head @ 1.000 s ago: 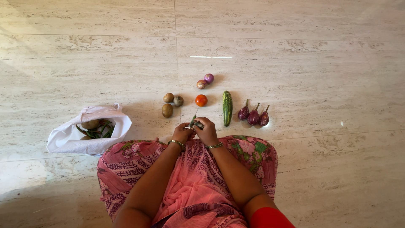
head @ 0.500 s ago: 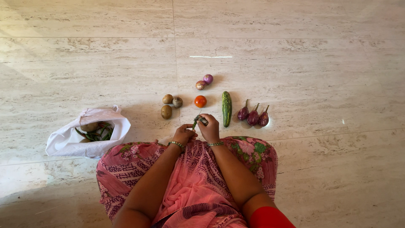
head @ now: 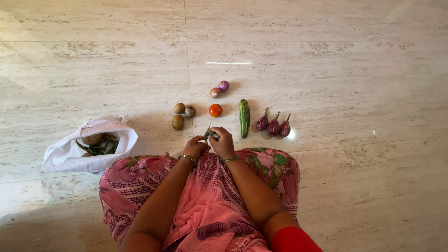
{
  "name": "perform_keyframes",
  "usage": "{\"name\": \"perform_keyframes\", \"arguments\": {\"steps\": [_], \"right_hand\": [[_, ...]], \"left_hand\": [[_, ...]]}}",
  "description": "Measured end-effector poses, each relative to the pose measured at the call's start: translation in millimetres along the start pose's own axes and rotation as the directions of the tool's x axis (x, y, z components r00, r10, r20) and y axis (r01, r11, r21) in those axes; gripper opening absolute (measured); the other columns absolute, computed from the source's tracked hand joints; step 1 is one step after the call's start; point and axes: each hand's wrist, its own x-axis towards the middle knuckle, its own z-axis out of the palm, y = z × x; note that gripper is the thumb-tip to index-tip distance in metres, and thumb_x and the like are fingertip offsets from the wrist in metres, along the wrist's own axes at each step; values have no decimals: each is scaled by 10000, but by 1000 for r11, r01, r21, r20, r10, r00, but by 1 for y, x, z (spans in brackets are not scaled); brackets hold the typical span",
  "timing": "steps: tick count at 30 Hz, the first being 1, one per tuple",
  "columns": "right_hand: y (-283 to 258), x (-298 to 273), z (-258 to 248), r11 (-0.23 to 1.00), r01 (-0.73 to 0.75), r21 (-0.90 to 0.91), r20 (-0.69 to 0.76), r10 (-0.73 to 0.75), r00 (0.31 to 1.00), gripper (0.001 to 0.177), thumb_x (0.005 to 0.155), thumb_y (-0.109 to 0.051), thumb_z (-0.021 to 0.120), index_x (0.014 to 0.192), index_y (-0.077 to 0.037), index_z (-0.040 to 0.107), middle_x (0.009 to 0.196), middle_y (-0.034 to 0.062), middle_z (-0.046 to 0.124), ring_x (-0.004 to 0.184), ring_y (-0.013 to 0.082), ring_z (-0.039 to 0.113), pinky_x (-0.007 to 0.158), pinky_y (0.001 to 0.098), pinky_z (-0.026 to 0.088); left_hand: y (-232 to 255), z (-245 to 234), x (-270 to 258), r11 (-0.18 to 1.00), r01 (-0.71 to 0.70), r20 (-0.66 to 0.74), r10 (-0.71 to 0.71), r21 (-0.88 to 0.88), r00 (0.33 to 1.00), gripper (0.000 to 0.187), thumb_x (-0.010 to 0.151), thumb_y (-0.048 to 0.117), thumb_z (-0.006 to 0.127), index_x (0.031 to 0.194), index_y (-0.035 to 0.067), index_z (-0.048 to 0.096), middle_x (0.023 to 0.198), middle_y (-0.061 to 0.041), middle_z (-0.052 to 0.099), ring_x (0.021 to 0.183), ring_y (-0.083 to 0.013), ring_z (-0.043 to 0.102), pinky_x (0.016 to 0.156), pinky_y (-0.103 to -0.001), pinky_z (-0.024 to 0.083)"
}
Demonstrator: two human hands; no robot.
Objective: The person sits on the floor and uses a small knife to peel the skin off an onion and a green chili pepper. They place the peeled items on the floor next to other vegetables.
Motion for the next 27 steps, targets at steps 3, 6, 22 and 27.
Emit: {"name": "perform_keyframes", "arguments": {"steps": [3,6,22,27], "right_hand": [[5,5,-2,998,-63,-16,-92,61,994,244,826,-25,759,1066,-4,717,957,140,724,837,251,729,741,347,576],[9,7,-3,998,-60,-29,-183,54,982,254,824,-32,767,1070,-5,712,964,140,719,835,250,725,735,347,574],[-1,-4,5,998,-44,34,118,39,992,281,833,-11,732,1114,-9,715,1042,165,744,929,272,751,809,350,594],[-2,-2,2,1000,-6,23,91,4,996,277,827,-5,734,1103,-7,713,1025,164,737,909,274,741,802,353,589]], "left_hand": [[4,6,-4,997,12,36,-15,70,999,387,914,39,661,1287,10,563,823,-132,731,588,-156,640,489,-296,519],[5,6,-8,994,6,68,-14,112,998,386,917,44,677,1286,4,571,828,-123,734,588,-145,640,486,-282,506],[-15,-15,12,996,-86,-15,86,-38,996,376,930,32,652,1293,-14,565,882,-126,721,694,-174,663,601,-285,563],[-8,-9,6,999,-39,-9,38,-27,999,391,917,12,641,1297,-8,550,851,-136,722,647,-174,652,563,-301,559]]}}
